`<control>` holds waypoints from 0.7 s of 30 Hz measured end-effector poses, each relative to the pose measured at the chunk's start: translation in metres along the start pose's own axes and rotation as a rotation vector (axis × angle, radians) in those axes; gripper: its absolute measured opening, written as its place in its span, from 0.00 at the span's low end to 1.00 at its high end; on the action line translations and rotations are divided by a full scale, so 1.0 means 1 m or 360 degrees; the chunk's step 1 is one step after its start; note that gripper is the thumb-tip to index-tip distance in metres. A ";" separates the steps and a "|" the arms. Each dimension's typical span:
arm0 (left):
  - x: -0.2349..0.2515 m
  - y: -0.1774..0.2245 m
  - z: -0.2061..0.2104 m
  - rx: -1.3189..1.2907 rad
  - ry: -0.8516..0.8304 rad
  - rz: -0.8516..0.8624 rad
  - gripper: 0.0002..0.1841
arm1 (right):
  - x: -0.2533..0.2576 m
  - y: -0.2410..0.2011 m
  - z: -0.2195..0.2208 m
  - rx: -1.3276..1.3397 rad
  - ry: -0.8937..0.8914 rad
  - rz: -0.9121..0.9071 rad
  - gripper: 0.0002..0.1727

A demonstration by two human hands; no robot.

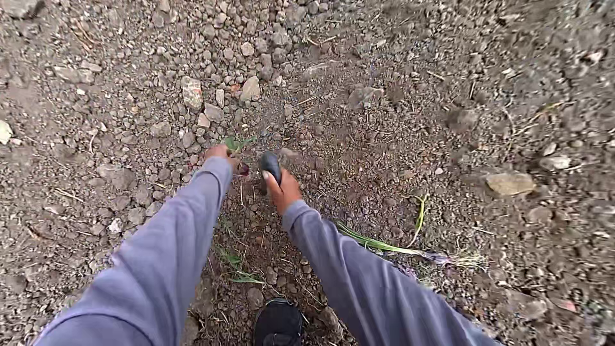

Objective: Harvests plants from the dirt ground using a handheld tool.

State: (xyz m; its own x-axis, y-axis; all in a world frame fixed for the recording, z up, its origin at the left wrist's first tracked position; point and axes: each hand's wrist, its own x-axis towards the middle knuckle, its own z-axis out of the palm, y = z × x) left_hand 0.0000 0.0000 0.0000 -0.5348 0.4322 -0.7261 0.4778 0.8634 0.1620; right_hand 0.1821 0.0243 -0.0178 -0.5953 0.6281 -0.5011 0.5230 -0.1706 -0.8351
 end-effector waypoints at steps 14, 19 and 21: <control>-0.009 -0.002 0.049 -0.0107 -0.0093 -0.0016 0.22 | -0.128 0.001 -0.084 0.0166 0.0647 -0.0548 0.40; -0.032 -0.024 0.052 -0.0519 -0.0413 -0.0023 0.15 | -0.120 -0.063 -0.096 0.1230 0.0637 -0.1186 0.23; -0.039 -0.017 0.049 -0.0662 -0.0384 -0.0125 0.15 | -0.100 -0.039 -0.077 0.0950 0.0669 -0.1031 0.27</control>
State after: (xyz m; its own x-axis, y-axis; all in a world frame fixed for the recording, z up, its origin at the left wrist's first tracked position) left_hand 0.0469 -0.0442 -0.0069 -0.3578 0.3316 -0.8730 0.0975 0.9430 0.3182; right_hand 0.2684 0.0268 0.0826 -0.3322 0.9355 0.1207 -0.2928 0.0193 -0.9560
